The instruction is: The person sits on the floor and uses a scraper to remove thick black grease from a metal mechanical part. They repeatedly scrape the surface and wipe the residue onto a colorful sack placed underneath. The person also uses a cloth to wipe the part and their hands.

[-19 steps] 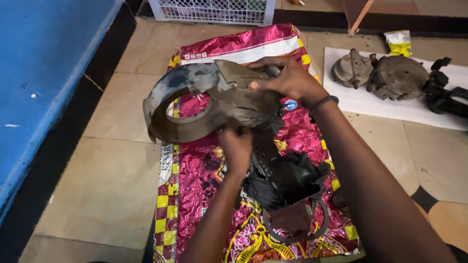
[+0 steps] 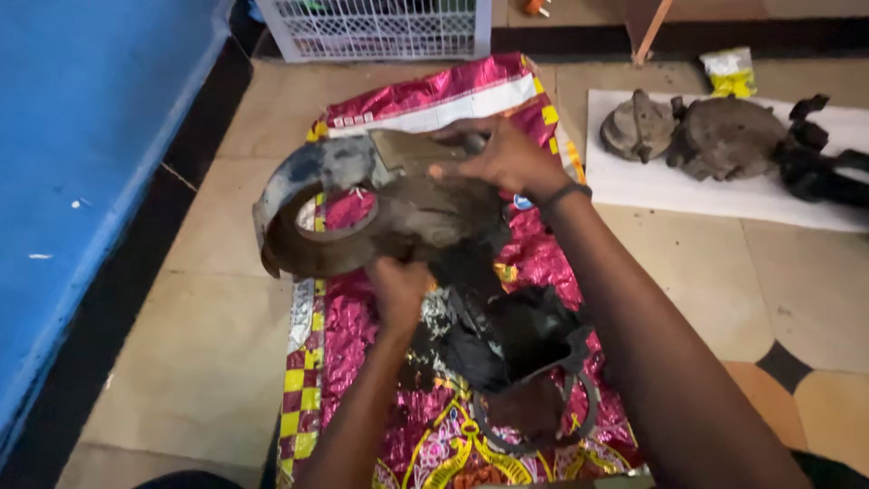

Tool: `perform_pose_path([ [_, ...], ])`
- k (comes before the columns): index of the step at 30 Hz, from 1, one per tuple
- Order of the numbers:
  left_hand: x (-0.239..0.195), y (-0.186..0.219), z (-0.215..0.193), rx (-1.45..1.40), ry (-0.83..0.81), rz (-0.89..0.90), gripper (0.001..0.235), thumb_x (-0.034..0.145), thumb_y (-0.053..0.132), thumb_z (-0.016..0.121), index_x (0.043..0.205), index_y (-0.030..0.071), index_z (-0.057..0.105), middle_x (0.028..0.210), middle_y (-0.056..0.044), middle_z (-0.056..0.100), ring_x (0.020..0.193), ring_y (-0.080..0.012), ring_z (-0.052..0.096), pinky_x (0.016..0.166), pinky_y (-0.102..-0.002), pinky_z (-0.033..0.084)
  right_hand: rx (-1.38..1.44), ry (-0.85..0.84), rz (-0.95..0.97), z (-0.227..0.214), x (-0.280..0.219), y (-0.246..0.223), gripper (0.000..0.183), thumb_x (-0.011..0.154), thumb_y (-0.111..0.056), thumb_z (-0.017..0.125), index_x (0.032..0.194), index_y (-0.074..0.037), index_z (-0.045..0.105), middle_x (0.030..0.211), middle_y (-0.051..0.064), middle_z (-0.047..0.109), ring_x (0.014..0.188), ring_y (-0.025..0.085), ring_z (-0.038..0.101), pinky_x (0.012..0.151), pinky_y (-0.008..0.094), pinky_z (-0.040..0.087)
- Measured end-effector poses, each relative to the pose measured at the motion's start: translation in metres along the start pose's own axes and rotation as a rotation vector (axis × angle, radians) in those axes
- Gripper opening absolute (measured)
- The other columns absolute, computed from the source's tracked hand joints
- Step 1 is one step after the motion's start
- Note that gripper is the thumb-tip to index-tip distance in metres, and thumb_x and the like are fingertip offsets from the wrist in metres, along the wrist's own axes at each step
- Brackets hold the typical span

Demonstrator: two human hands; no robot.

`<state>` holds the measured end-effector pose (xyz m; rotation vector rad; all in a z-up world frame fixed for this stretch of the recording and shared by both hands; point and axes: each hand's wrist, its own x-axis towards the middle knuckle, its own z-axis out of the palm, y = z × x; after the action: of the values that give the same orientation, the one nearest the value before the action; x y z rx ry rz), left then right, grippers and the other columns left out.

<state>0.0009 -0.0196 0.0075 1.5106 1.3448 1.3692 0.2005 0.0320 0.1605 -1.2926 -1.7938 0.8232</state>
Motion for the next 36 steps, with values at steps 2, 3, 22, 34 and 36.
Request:
perform_pose_path([
  [2,-0.004,-0.003,-0.005,-0.072,0.009,-0.086,0.013,0.086,0.012,0.067,0.089,0.000,0.070,0.079,-0.022,0.073,0.071,-0.0448,0.069,0.064,-0.049,0.053,0.008,-0.002,0.018,0.002,0.002,0.003,0.060,0.072,-0.041,0.090,0.122,-0.010,0.075,0.119,0.006,0.076,0.112,0.016,0.068,0.103,0.033,0.051],
  [3,-0.003,-0.003,0.000,0.033,0.045,0.007,0.014,0.086,0.012,0.068,0.091,0.000,0.070,0.080,-0.023,0.072,0.074,-0.0439,0.070,0.066,-0.049,0.053,0.012,0.001,0.017,0.003,0.003,0.004,0.060,0.073,-0.041,0.090,0.121,-0.010,0.075,0.120,0.006,0.076,0.112,0.017,0.068,0.102,0.033,0.051],
  [22,0.007,0.007,0.063,0.170,0.076,0.283,0.016,0.083,0.008,0.074,0.097,-0.001,0.073,0.089,-0.022,0.074,0.087,-0.0414,0.071,0.076,-0.048,0.054,0.060,-0.011,0.035,0.002,0.000,0.001,0.062,0.070,-0.041,0.091,0.120,-0.009,0.074,0.117,0.006,0.076,0.111,0.016,0.069,0.100,0.032,0.053],
  [34,0.002,0.003,0.003,-0.345,0.006,-0.462,0.011,0.088,0.010,0.070,0.095,0.001,0.070,0.067,-0.007,0.068,0.047,-0.0145,0.061,0.042,-0.032,0.050,-0.055,-0.002,-0.016,0.002,0.005,0.004,0.063,0.072,-0.046,0.089,0.121,-0.009,0.075,0.122,0.007,0.075,0.116,0.019,0.067,0.104,0.034,0.049],
  [36,0.002,0.013,-0.004,-0.276,0.008,-0.399,0.012,0.089,0.011,0.068,0.096,0.002,0.069,0.068,-0.006,0.068,0.047,-0.0146,0.063,0.042,-0.032,0.050,-0.074,0.015,0.009,0.000,0.003,0.006,0.065,0.070,-0.047,0.089,0.120,-0.009,0.075,0.121,0.007,0.076,0.115,0.019,0.068,0.104,0.034,0.050],
])
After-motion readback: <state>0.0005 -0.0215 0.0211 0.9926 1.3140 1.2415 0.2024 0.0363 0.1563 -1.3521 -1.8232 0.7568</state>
